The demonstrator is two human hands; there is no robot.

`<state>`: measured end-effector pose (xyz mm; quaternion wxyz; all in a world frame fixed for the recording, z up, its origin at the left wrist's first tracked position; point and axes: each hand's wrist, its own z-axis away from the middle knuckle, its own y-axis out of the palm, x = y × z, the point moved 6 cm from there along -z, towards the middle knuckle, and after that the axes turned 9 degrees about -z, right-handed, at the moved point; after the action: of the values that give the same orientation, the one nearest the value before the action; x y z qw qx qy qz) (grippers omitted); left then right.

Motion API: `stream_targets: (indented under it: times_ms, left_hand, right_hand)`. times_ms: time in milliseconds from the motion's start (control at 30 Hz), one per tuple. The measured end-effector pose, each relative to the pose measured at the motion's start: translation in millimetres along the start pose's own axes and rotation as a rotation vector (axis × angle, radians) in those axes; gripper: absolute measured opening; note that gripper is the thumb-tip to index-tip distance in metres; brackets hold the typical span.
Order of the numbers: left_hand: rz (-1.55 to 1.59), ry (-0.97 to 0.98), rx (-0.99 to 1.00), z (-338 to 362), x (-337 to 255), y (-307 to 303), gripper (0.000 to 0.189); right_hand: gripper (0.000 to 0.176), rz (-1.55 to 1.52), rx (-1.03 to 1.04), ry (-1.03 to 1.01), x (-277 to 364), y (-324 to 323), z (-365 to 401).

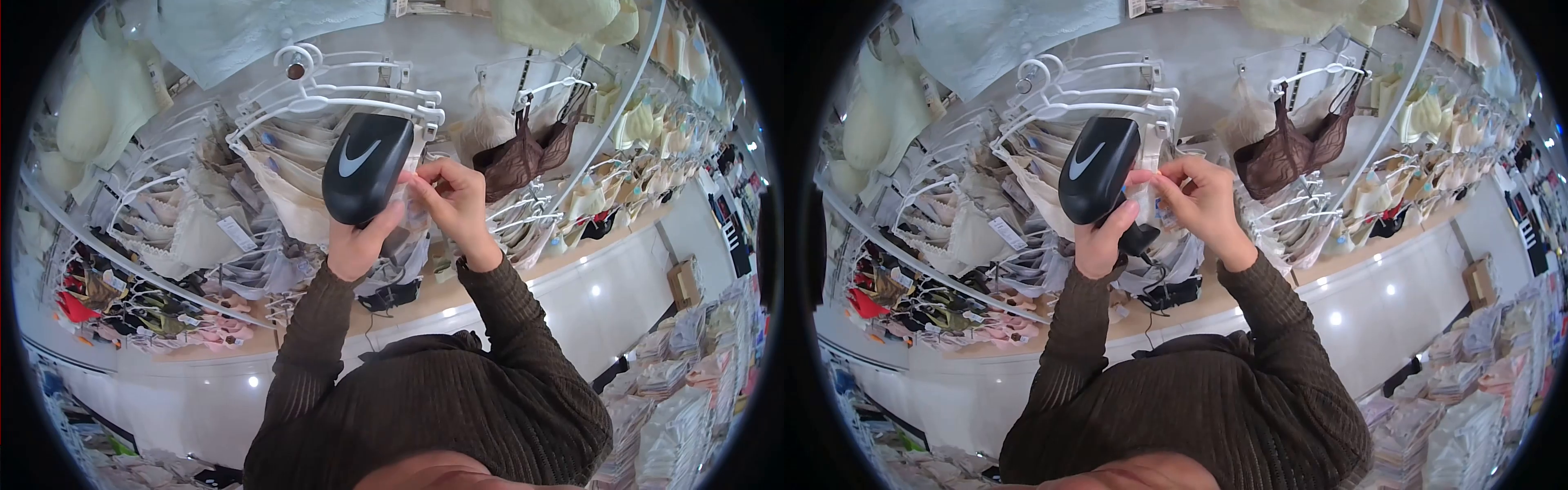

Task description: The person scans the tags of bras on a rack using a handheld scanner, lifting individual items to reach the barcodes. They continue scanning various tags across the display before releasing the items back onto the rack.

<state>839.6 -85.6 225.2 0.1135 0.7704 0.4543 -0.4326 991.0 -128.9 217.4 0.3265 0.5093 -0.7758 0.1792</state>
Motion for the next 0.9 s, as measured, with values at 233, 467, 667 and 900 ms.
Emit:
stream_targets:
  times_ms: [233,467,667,900]
  left_hand:
    - [0.075,-0.006,-0.059,4,9,1,0.035]
    - [0.096,-0.006,-0.028,2,14,5,0.036]
    - [0.088,-0.038,0.003,3,9,1,0.041]
    - [0.047,0.001,-0.014,6,5,-2,0.04]
  right_hand:
    - [0.018,-0.017,0.02,0.059,-10,1,0]
    - [0.027,-0.218,-0.033,-0.025,24,-6,-28]
    - [0.023,-0.004,0.016,-0.031,41,-7,-51]
    - [0.02,0.087,0.006,-0.075,43,-3,-57]
